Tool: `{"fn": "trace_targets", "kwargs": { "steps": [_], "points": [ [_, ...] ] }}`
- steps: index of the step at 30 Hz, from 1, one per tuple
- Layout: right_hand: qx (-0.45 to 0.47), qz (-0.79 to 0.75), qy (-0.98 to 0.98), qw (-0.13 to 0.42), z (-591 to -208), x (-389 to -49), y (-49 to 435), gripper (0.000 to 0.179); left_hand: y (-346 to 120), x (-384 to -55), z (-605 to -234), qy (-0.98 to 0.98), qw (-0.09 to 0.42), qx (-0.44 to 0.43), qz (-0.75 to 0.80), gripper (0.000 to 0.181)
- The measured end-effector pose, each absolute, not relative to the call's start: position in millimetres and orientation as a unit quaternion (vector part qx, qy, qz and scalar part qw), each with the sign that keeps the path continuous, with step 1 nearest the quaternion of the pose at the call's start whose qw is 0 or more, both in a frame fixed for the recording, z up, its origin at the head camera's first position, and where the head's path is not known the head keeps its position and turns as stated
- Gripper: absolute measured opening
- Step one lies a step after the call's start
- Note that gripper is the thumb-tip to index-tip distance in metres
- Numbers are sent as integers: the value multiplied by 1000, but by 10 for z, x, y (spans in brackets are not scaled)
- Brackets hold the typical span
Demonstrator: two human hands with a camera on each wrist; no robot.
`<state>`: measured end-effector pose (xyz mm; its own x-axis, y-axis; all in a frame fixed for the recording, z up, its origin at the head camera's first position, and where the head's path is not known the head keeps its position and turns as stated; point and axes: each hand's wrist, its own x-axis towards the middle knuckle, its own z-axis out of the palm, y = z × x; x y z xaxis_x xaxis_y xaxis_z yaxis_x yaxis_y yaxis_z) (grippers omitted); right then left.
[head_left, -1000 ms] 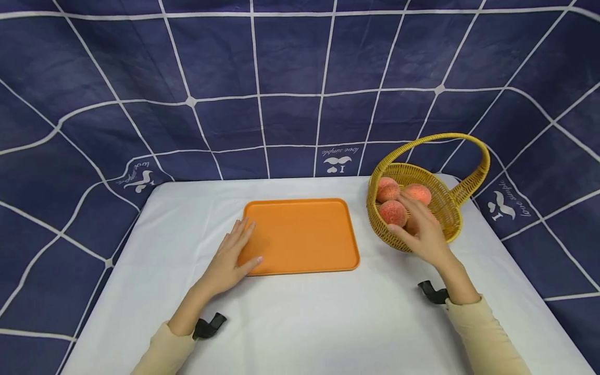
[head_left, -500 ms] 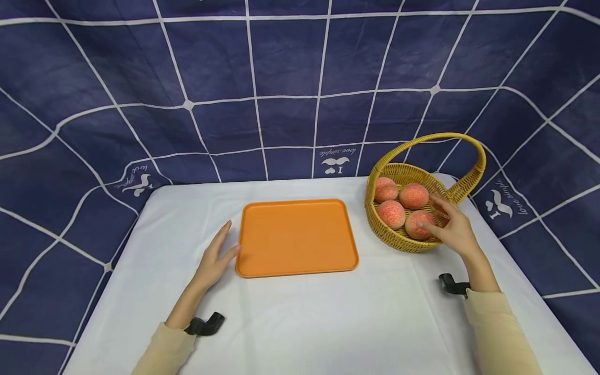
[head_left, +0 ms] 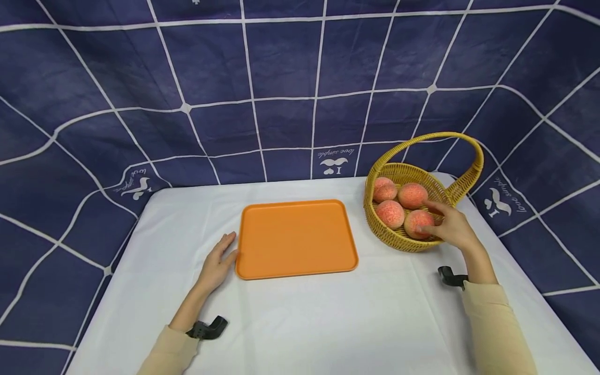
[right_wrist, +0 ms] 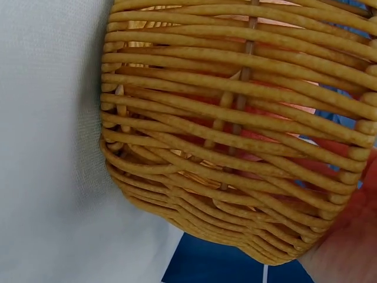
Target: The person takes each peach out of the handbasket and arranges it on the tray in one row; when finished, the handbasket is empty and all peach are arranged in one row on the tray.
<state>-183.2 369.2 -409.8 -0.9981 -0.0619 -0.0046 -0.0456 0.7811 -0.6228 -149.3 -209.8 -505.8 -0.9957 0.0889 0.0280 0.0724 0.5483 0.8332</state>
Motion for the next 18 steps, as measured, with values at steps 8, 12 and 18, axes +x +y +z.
{"fn": "trace_targets", "kwargs": {
  "steps": [8, 12, 18],
  "points": [
    [-16, -308, 950, 41, -4063, -1862, 3676, 80, -2074, -1475, -5066, 896, -20, 73, 437, 49],
    [-24, -293, 955, 41, -4075, -1870, 3678, 76, -2069, -1468, -5063, 900, -23, 74, 430, 49],
    [-37, -275, 960, 42, -4082, -1907, 3662, 73, -2064, -1464, -5057, 900, -22, 73, 429, 48]
  ]
}}
